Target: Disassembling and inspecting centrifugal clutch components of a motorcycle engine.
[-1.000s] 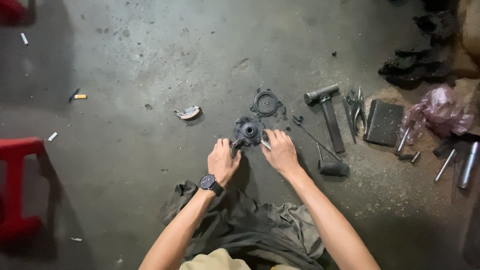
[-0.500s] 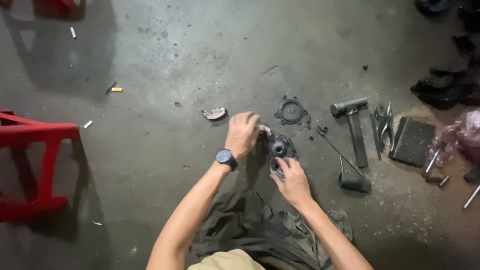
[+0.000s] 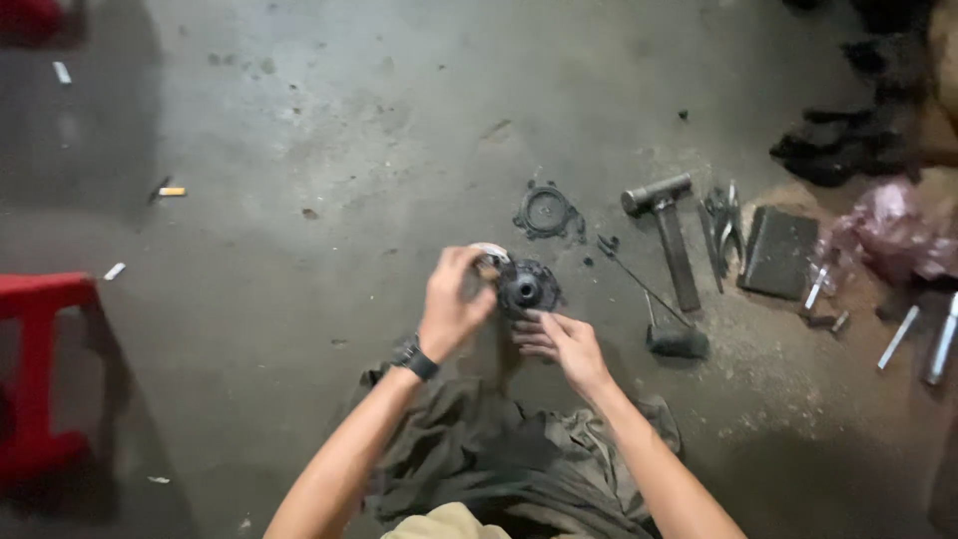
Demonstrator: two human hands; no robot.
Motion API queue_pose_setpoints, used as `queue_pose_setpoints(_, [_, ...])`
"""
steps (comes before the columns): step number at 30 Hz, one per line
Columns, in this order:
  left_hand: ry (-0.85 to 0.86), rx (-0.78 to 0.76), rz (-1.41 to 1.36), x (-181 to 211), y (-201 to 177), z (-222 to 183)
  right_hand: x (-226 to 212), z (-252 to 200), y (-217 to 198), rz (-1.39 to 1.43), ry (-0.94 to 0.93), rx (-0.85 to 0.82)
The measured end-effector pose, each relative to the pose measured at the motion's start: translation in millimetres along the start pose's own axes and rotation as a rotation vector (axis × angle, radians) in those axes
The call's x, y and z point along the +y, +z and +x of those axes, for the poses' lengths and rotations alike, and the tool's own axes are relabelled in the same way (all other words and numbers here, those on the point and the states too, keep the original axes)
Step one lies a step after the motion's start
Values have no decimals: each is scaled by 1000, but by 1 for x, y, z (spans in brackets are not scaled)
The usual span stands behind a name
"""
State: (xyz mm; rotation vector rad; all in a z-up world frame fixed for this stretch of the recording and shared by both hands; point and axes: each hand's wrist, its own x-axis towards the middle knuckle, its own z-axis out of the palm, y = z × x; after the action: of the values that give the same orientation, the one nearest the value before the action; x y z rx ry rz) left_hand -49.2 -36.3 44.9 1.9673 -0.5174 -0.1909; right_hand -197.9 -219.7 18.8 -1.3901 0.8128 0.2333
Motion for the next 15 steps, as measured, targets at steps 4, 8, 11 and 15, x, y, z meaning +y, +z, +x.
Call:
queue_pose_setpoints(4, [245,-175,-145,50,38,-21,52,23,-42,715,126,-223])
queue_pose_setpoints(8, [440,-341,-78,65,38,-19,28,19,-68,767,27,-136])
queue_pose_setpoints(11, [289,-213,86,34,28,-16,-29,7,-69,681,84,-60])
queue_pose_setpoints(15, [218,-170,188,-12,17,-11,0,26,-79,613,96,-6])
